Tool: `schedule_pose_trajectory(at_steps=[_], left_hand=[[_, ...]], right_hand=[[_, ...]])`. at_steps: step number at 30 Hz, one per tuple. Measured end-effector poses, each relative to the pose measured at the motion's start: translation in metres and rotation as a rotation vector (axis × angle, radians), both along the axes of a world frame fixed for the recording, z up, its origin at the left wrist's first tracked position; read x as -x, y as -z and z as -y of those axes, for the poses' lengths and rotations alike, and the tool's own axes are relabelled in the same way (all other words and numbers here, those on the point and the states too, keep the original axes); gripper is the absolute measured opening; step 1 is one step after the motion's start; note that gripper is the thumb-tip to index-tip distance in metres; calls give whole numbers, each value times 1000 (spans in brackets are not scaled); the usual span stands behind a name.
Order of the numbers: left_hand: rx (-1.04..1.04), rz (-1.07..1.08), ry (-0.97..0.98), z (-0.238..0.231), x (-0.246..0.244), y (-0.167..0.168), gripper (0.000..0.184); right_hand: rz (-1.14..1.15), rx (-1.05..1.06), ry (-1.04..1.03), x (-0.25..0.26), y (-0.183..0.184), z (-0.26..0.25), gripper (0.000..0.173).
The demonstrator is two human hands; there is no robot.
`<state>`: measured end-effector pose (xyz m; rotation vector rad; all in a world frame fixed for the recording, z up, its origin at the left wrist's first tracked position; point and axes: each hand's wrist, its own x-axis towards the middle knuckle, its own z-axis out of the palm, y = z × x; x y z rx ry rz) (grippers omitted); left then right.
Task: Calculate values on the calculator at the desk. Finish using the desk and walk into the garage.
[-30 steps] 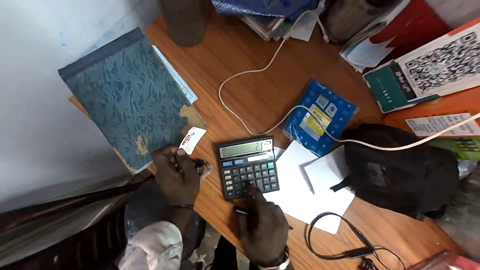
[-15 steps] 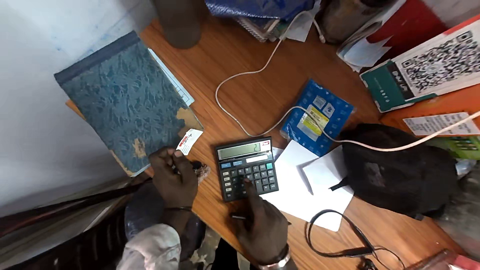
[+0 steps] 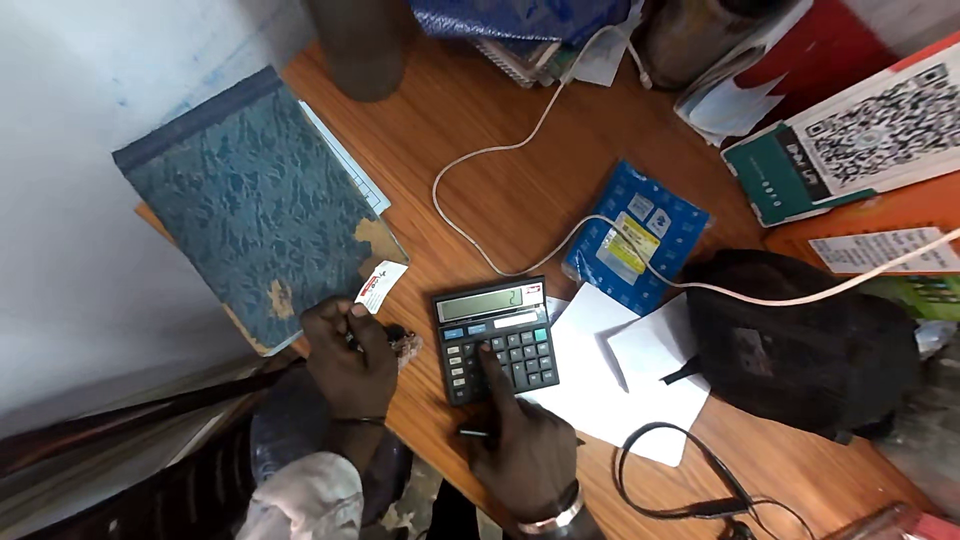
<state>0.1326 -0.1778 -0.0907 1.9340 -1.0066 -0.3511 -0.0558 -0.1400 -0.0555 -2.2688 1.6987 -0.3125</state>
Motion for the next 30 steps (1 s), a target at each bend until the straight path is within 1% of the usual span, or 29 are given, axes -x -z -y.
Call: schedule_pose_trajectory(at_steps=[8,21,25,30], left_hand=[[13,-7,-11,0,2,-1,26],[34,-42,-7,0,1,0,26],[38,-43,-11,1,1,0,24],[40,-34,-5,1,1,0,25]], right_hand=[[-12,-3,-9,1,-1,1,75],[-6,-10,-15,1,0,1,76],[66,19,-42,8,3,-3,73],[138,55,-66,26,6,-20,60]])
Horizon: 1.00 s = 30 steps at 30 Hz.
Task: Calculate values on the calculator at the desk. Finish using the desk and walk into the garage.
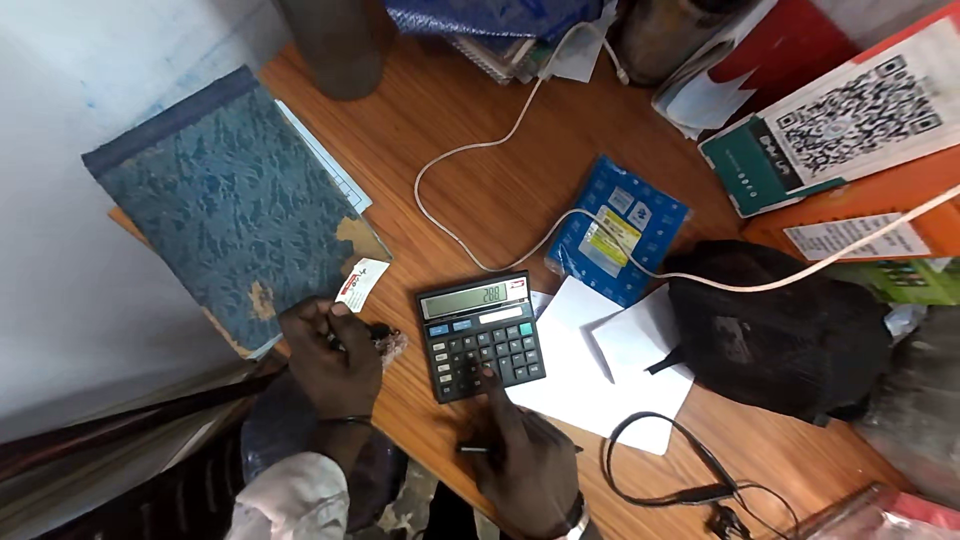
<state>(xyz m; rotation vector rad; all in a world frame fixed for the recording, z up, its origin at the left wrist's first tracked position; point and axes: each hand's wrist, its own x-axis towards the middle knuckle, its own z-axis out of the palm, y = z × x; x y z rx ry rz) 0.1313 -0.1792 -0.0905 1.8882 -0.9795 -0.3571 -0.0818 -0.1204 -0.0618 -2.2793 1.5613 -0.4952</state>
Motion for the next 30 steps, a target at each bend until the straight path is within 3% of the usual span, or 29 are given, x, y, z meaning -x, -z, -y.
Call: schedule_pose_trajectory(at_steps=[5,11,20,30], left_hand=[[-5,-9,-6,0,0,-2,22],[-26,-6,-11,0,2,-1,29],[-13,-20,-7,0,1,-1,27],[-45,15,-12,1,1,-3,28]], right_hand=[[26,-29,47,2,-2,-2,60],[36,-32,231,8,-8,19,74],[75,-78,104,1,-12,6,65],[-84,-68,248,14,-22,31,70]])
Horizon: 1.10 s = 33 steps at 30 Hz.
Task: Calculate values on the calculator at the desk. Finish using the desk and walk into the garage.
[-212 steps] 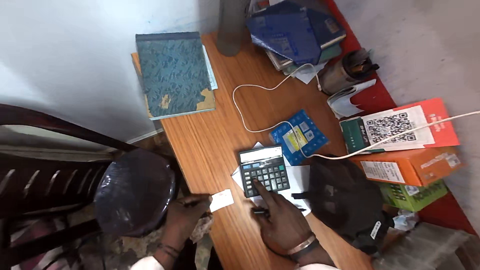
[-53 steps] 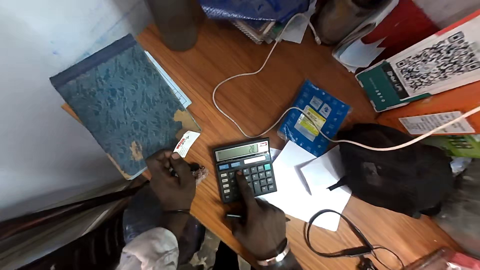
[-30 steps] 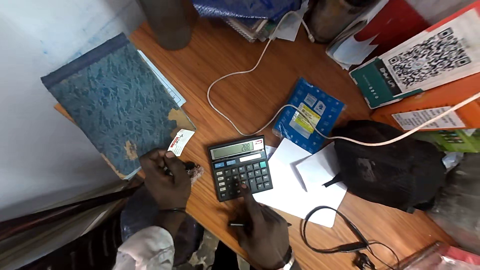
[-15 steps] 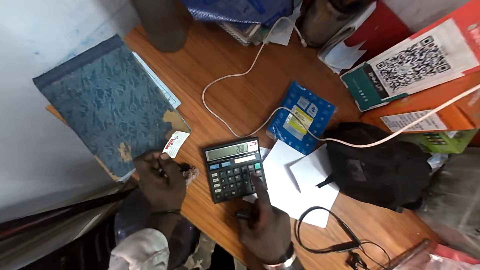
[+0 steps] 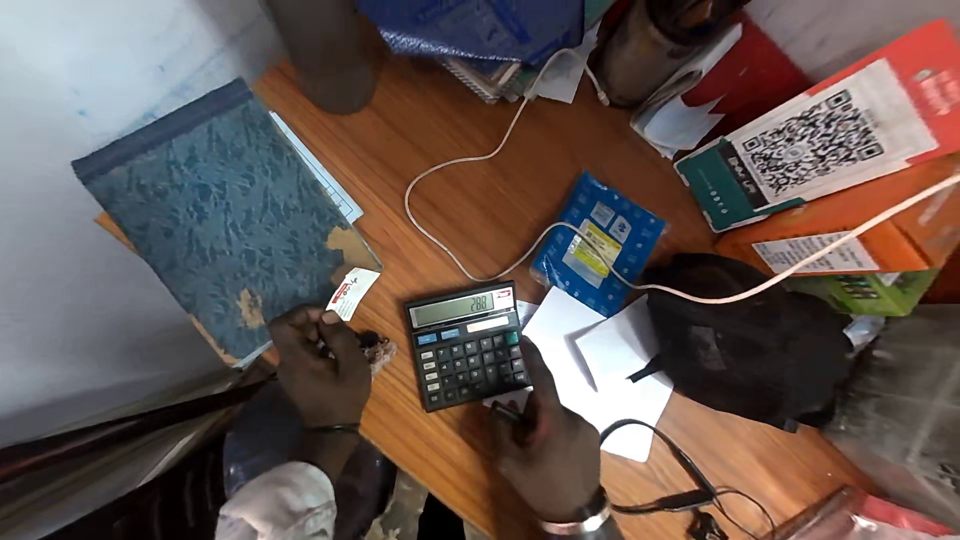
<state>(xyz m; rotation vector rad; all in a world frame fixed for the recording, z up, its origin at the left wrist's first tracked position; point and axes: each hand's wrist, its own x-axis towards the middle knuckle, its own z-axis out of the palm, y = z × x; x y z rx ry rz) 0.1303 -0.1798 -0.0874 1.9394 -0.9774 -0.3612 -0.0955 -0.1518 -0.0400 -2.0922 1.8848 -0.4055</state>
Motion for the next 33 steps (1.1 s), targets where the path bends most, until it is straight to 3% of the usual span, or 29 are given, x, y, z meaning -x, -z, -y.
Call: schedule_pose_trajectory(at_steps=[9,14,18,22,30,33], left_hand=[[-5,6,1,-1,-1,1,28],[-19,0,-4,-1,-1,0,27],[-30,20,-8,-2,0,0,26],[-5,4,9,-3,-1,0,24],[83,-37,68,-8,-5,0,13],[112,-1,44,-7,-5,2,7]], right_hand=[[-141,-79,-16,-4,-4,10,73],[19,-41,-40,1,-10,8,66],[141,-92,-196,-9,-12,-9,59],[167,-145,-302,-24,-6,-25,59],[94,-31,-173,-18,9,-26,55],[100,-9,-233,-13,11,-27,53]])
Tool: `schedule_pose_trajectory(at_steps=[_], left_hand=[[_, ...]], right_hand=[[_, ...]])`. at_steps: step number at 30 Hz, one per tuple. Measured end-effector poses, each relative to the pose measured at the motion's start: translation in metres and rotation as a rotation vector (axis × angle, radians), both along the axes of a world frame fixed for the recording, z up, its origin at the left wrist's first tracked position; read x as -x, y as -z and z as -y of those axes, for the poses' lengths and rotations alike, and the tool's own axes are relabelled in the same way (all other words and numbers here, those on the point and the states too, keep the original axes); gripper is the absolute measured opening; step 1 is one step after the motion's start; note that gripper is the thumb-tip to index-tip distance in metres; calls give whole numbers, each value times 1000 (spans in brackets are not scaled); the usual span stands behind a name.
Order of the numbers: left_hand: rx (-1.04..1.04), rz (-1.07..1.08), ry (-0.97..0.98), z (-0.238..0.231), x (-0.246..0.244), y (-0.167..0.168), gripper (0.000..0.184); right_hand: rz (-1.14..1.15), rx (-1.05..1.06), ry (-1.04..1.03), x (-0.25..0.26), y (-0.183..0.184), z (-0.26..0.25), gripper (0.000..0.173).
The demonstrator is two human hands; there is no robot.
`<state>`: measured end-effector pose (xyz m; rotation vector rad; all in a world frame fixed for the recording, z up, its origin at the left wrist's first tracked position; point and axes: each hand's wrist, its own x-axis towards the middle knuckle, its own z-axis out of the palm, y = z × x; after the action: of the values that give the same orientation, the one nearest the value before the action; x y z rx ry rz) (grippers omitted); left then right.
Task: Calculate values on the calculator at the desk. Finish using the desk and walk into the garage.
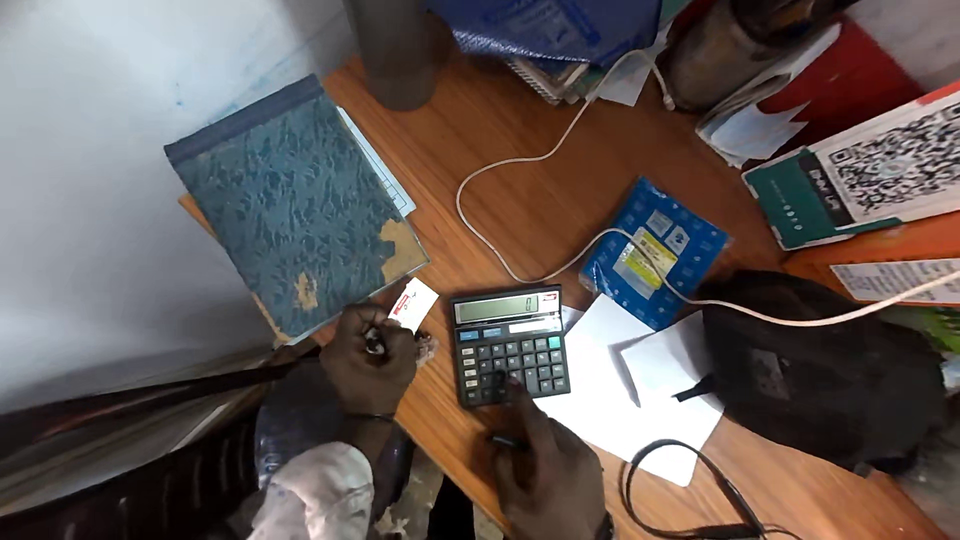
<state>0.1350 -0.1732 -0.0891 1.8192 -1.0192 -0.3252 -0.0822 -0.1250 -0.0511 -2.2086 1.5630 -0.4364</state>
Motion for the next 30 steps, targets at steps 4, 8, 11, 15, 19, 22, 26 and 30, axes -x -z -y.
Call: schedule_pose_trajectory(at_steps=[4,8,11,15,19,22,26,30], left_hand=[[51,-30,-16,2,1,0,17],[27,-51,-44,3,2,-1,20],[19,-33,-33,3,2,1,20],[-7,-28,-32,3,1,1,19],[4,-35,-30,4,2,0,17],[2,-20,-19,4,0,0,18],[-14,-16,-14,4,2,0,18],[-8,-28,-6,4,1,-1,17]], right_hand=[[-7,11,-62,-1,2,-2,52],[-40,-9,-13,-5,0,7,58],[-72,-18,-5,-6,1,6,60],[-89,-31,6,-9,2,6,60],[-112,-22,6,-11,1,7,60],[-101,-8,11,-13,2,7,58],[-127,0,16,-13,3,8,57],[-118,-38,-2,-12,1,9,59]])
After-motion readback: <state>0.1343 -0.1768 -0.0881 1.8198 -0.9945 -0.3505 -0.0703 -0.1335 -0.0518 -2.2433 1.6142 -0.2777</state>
